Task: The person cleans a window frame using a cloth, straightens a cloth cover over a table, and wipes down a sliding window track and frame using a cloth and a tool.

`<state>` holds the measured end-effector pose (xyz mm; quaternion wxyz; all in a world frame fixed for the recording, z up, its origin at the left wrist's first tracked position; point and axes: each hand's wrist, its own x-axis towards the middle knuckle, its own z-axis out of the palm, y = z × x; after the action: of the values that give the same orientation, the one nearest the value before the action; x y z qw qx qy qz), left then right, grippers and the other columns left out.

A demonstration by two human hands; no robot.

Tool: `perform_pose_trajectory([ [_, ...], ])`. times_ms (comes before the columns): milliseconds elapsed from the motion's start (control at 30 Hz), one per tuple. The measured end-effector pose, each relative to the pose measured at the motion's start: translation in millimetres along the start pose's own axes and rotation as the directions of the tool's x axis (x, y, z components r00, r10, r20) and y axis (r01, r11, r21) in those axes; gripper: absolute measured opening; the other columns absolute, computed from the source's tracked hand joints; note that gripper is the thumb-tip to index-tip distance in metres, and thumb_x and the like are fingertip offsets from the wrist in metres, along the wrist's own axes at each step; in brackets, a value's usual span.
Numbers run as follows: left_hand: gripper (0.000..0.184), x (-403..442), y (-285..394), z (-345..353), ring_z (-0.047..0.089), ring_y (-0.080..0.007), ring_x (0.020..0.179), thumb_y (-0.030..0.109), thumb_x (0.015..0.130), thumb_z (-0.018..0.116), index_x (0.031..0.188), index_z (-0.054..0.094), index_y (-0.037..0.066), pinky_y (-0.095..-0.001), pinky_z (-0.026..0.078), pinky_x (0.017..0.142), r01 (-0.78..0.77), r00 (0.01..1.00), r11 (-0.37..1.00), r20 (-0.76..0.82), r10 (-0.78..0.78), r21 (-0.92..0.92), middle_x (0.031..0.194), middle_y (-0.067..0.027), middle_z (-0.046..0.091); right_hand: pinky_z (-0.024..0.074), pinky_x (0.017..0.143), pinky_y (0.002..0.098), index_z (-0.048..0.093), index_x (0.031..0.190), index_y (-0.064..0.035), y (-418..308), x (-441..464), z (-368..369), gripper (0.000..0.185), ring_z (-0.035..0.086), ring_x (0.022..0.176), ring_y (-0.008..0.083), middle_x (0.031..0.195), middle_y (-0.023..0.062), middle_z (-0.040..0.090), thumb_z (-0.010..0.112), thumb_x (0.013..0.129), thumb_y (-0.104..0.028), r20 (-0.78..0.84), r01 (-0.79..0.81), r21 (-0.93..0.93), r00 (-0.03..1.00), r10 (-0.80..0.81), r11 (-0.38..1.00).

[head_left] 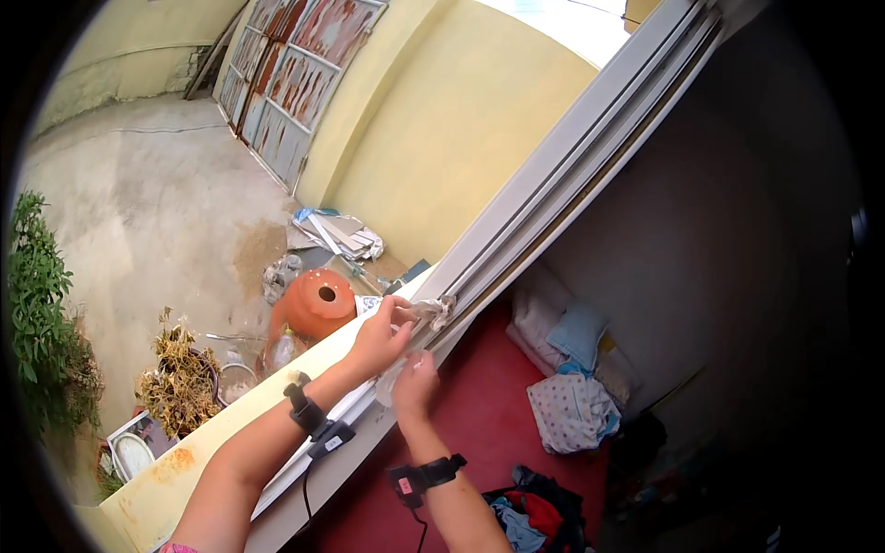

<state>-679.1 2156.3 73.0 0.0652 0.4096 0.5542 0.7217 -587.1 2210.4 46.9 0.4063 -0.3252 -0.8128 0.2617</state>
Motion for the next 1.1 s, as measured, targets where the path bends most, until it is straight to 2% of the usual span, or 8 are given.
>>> perform_pose_trajectory([
  [400, 0.03, -83, -16, -82, 0.061, -0.0219, 0.073, 0.012, 0.082, 0.056, 0.108, 0.045, 0.003, -0.0318, 0.048, 0.065, 0.21, 0.961, 0.957, 0.136, -0.24, 0.201, 0.085, -0.0145, 0.062, 0.0457, 0.064, 0.0415, 0.056, 0.086, -0.0017, -5, 9, 32, 0.015, 0.059, 0.073, 0.0368, 0.078, 0.0185, 0.061, 0.043, 0.087, -0.01, -0.231, 0.099, 0.093, 0.97, -0.075, 0.991],
  [600, 0.025, -93, -23, -82, 0.062, -0.0212, 0.072, 0.013, 0.083, 0.053, 0.105, 0.049, 0.003, -0.0313, 0.048, 0.065, 0.268, 0.931, 0.939, 0.193, -0.31, 0.215, 0.085, -0.0127, 0.063, 0.0456, 0.068, 0.036, 0.058, 0.085, -0.0011, 7, 10, 16, 0.019, 0.059, 0.073, 0.0317, 0.078, 0.0172, 0.062, 0.044, 0.087, -0.014, -0.119, 0.045, 0.15, 0.992, -0.027, 0.988],
  [733, 0.024, -78, -20, -61, 0.063, -0.0218, 0.072, 0.014, 0.084, 0.052, 0.106, 0.05, 0.004, -0.0315, 0.049, 0.066, 0.193, 0.942, 0.957, 0.233, -0.242, 0.216, 0.085, -0.0125, 0.063, 0.0458, 0.064, 0.0381, 0.059, 0.086, -0.0041, 16, 14, 3, 0.019, 0.06, 0.07, 0.0332, 0.075, 0.0159, 0.062, 0.043, 0.088, -0.016, -0.022, 0.037, -0.006, 0.999, -0.037, 0.999],
  [800, 0.022, -70, -29, -46, 0.062, -0.015, 0.072, 0.01, 0.085, 0.051, 0.106, 0.05, 0.003, -0.0282, 0.049, 0.065, 0.169, 0.946, 0.961, 0.239, -0.221, 0.219, 0.083, -0.0097, 0.063, 0.0458, 0.064, 0.0386, 0.058, 0.086, -0.0043, 16, 12, 0, 0.019, 0.06, 0.071, 0.0338, 0.075, 0.0158, 0.062, 0.043, 0.088, -0.016, -0.024, 0.037, -0.023, 0.999, -0.038, 0.999],
  [867, 0.026, -64, -35, -31, 0.063, -0.0229, 0.074, 0.016, 0.085, 0.053, 0.107, 0.05, 0.003, -0.0318, 0.049, 0.066, 0.249, 0.93, 0.957, 0.241, -0.279, 0.147, 0.087, -0.0133, 0.064, 0.0458, 0.064, 0.0391, 0.058, 0.085, -0.0046, 18, 13, -2, 0.019, 0.06, 0.071, 0.0343, 0.076, 0.0157, 0.062, 0.043, 0.088, -0.015, -0.023, 0.043, -0.045, 0.999, -0.044, 0.998],
  [933, 0.027, -59, -41, -15, 0.062, -0.0237, 0.073, 0.014, 0.084, 0.054, 0.108, 0.05, 0.003, -0.0318, 0.048, 0.066, 0.263, 0.927, 0.951, 0.232, -0.295, 0.16, 0.087, -0.0138, 0.063, 0.0459, 0.063, 0.0398, 0.058, 0.085, -0.0045, 19, 12, -3, 0.019, 0.06, 0.072, 0.0353, 0.076, 0.0162, 0.062, 0.043, 0.088, -0.015, -0.013, 0.07, -0.043, 0.997, -0.07, 0.997],
  [1000, 0.029, -47, -35, 0, 0.06, -0.0239, 0.072, 0.011, 0.081, 0.056, 0.109, 0.05, 0.004, -0.0326, 0.048, 0.066, 0.102, 0.992, 0.99, 0.064, -0.108, 0.1, 0.091, -0.0147, 0.061, 0.0461, 0.063, 0.0407, 0.057, 0.085, -0.0041, 19, 12, -6, 0.018, 0.06, 0.073, 0.0365, 0.077, 0.0163, 0.062, 0.044, 0.088, -0.016, 0.002, 0.077, -0.024, 0.997, -0.077, 0.997],
  [1100, 0.033, -9, -29, 18, 0.058, -0.0258, 0.071, 0.01, 0.078, 0.06, 0.11, 0.049, 0.006, -0.0342, 0.047, 0.066, 0.04, 0.994, 0.999, -0.103, -0.037, 0.024, 0.092, -0.015, 0.057, 0.0464, 0.063, 0.0416, 0.057, 0.086, -0.0037, 20, 11, -13, 0.018, 0.059, 0.074, 0.0376, 0.078, 0.0166, 0.062, 0.044, 0.088, -0.016, 0.028, 0.099, -0.01, 0.995, -0.099, 0.995],
])
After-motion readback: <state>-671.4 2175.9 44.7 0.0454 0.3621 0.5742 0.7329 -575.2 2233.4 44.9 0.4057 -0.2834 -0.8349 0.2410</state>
